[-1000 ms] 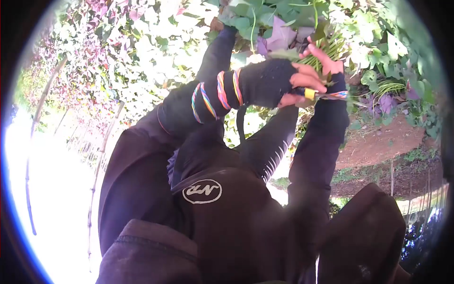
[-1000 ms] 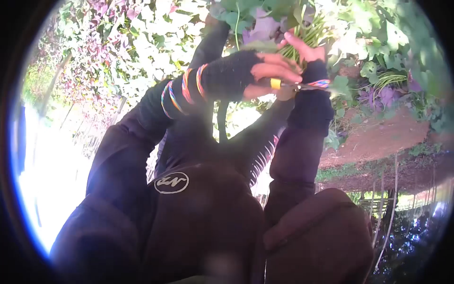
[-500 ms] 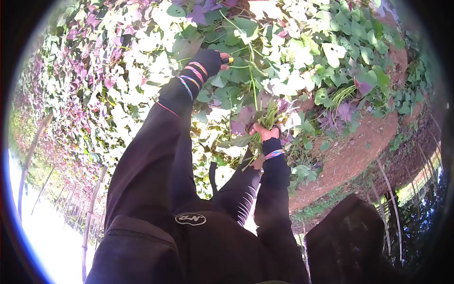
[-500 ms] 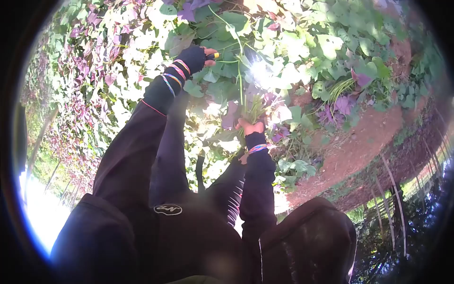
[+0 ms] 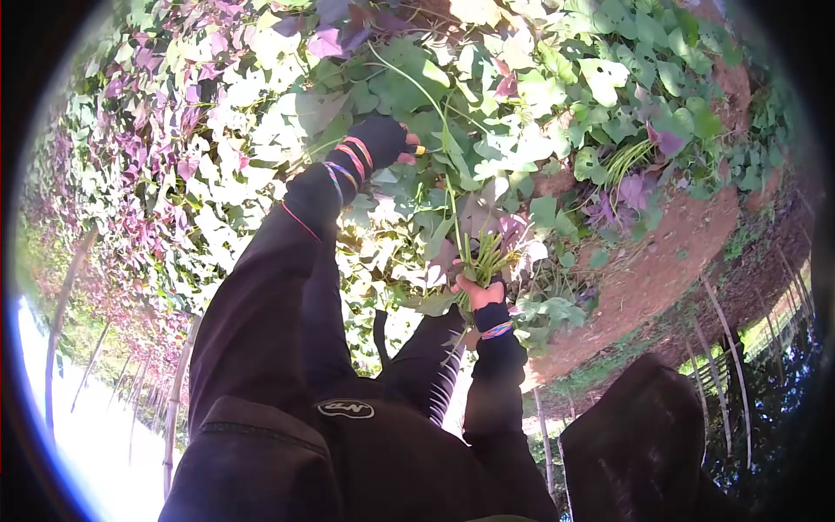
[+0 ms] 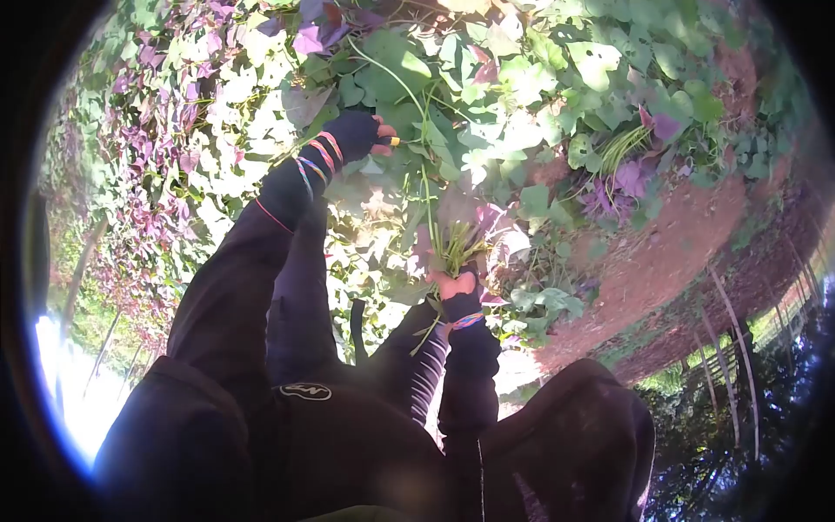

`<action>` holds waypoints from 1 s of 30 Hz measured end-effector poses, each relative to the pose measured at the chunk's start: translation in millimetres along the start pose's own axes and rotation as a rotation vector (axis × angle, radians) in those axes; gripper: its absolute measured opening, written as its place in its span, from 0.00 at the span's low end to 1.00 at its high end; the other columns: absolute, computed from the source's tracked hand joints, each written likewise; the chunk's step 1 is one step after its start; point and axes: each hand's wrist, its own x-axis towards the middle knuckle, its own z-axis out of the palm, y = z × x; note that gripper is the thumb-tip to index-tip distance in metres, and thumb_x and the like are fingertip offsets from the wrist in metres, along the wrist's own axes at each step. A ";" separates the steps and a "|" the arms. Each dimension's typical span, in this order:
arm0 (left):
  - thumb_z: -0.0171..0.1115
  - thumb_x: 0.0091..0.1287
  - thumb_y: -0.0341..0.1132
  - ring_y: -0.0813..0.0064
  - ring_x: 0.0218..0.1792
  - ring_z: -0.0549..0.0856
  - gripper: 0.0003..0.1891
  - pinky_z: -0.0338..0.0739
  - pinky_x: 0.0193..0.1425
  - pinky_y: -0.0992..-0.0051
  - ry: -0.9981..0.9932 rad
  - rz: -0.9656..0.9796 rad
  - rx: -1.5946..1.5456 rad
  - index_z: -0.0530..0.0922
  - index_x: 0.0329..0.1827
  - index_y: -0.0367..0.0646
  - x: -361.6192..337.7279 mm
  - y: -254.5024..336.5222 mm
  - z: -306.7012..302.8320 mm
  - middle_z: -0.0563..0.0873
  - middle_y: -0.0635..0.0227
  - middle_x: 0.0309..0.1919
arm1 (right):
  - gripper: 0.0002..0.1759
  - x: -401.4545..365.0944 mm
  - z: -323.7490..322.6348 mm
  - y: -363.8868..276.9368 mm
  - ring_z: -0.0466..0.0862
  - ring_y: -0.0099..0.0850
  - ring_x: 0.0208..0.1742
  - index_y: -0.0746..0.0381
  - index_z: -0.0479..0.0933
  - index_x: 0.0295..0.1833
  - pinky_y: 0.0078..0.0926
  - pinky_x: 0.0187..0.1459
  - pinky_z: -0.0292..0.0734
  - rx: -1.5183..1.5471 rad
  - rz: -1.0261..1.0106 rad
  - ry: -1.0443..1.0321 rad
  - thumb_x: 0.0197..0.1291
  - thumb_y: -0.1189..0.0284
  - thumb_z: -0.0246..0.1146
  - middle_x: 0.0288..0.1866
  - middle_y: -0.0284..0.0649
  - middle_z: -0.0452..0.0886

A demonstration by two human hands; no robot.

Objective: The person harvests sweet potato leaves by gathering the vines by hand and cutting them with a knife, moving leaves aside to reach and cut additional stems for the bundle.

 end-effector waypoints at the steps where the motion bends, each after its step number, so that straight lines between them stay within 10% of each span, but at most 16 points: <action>1: 0.55 0.51 0.51 0.64 0.34 0.77 0.17 0.71 0.36 0.68 -0.055 -0.044 -0.009 0.73 0.40 0.53 0.5 -7.1 4.8 0.76 0.65 0.30 | 0.13 -3.6 1.7 2.1 0.74 0.25 0.22 0.70 0.70 0.41 0.24 0.28 0.73 0.003 0.004 0.001 0.46 0.87 0.54 0.40 0.42 0.76; 12: 0.53 0.54 0.44 0.63 0.37 0.78 0.18 0.72 0.40 0.67 -0.211 -0.605 0.043 0.71 0.48 0.54 -80.9 -76.1 28.1 0.79 0.62 0.35 | 0.15 -37.7 -1.8 1.3 0.75 0.24 0.30 0.68 0.72 0.41 0.21 0.33 0.73 -0.127 0.008 -0.045 0.44 0.88 0.53 0.37 0.39 0.77; 19: 0.56 0.51 0.47 0.62 0.34 0.78 0.17 0.71 0.36 0.69 0.207 -0.333 -0.163 0.73 0.40 0.49 -81.4 22.0 5.6 0.80 0.63 0.29 | 0.18 -30.9 10.7 32.7 0.76 0.25 0.38 0.66 0.72 0.44 0.21 0.38 0.70 -0.086 -0.077 0.004 0.43 0.86 0.55 0.40 0.38 0.77; 23: 0.53 0.51 0.44 0.61 0.28 0.79 0.11 0.72 0.32 0.69 0.159 -0.169 -0.082 0.78 0.33 0.51 -55.5 -8.1 29.1 0.80 0.60 0.26 | 0.18 -35.3 10.1 24.4 0.76 0.28 0.41 0.64 0.73 0.44 0.22 0.42 0.68 -0.213 -0.067 0.034 0.41 0.82 0.57 0.39 0.40 0.77; 24: 0.54 0.50 0.43 0.62 0.30 0.79 0.13 0.72 0.33 0.70 -0.111 -0.308 0.075 0.78 0.35 0.49 -56.2 -30.0 25.0 0.80 0.60 0.27 | 0.18 -37.4 5.1 26.1 0.76 0.28 0.41 0.64 0.73 0.44 0.22 0.42 0.68 -0.219 -0.070 0.040 0.41 0.82 0.57 0.39 0.40 0.77; 28: 0.58 0.50 0.47 0.65 0.28 0.80 0.19 0.72 0.31 0.74 0.064 -0.580 -0.267 0.74 0.40 0.43 -96.0 -52.5 22.2 0.80 0.57 0.27 | 0.17 -44.2 2.0 34.1 0.75 0.35 0.42 0.62 0.72 0.44 0.26 0.44 0.67 0.048 -0.058 0.019 0.44 0.79 0.56 0.42 0.45 0.75; 30: 0.57 0.50 0.55 0.77 0.24 0.77 0.26 0.71 0.31 0.79 0.136 -0.588 -0.691 0.73 0.41 0.41 -97.9 2.4 15.7 0.79 0.64 0.24 | 0.14 -33.7 15.6 42.0 0.76 0.26 0.41 0.65 0.72 0.44 0.21 0.45 0.68 -0.333 -0.253 0.069 0.48 0.82 0.54 0.40 0.38 0.77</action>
